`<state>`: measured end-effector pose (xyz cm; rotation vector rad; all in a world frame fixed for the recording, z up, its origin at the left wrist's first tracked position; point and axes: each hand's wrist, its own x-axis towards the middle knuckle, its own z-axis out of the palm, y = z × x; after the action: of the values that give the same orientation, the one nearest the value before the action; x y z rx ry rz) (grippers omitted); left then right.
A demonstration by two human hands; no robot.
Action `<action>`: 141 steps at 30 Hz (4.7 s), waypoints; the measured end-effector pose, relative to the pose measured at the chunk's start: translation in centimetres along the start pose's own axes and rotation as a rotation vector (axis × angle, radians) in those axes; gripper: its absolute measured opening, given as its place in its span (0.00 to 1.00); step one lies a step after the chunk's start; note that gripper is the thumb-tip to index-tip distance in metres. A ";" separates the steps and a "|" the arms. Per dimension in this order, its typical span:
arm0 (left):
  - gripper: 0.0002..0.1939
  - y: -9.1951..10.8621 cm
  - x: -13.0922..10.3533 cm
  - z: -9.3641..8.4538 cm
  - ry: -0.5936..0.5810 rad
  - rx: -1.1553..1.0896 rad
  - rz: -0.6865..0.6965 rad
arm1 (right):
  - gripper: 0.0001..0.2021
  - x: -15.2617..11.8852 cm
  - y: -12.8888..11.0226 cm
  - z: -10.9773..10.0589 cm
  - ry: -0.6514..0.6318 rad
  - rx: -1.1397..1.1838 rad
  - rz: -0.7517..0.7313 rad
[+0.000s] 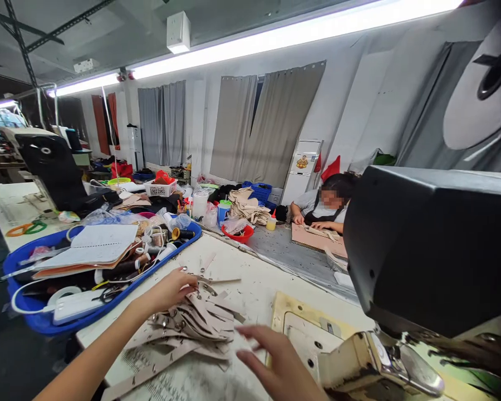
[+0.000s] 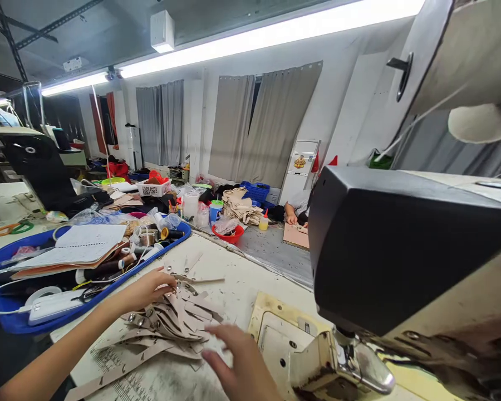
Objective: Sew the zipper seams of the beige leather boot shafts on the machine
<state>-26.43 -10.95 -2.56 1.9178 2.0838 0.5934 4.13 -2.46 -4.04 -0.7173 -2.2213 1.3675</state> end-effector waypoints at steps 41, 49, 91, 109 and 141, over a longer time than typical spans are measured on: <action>0.14 -5.0 -0.9 -3.0 -0.376 -0.057 -0.145 | 0.10 10.5 2.3 7.6 -0.072 -0.307 0.032; 0.04 -3.9 0.4 -3.3 -0.024 0.093 0.072 | 0.13 13.5 2.2 4.9 -0.041 -0.186 -0.158; 0.18 -5.6 -1.2 1.7 0.063 0.117 0.042 | 0.04 12.3 3.8 7.0 -0.148 -0.836 -0.291; 0.14 -6.4 3.2 -0.1 -0.105 0.090 -0.015 | 0.12 14.9 4.0 4.5 -0.250 -0.544 0.002; 0.14 -7.2 10.1 2.9 -0.163 0.080 -0.328 | 0.15 25.4 6.6 2.9 0.038 -0.788 0.170</action>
<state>-32.58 -0.99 -7.49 1.5522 2.2736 0.2766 -15.91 14.06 -8.89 -1.1903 -2.7046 0.4788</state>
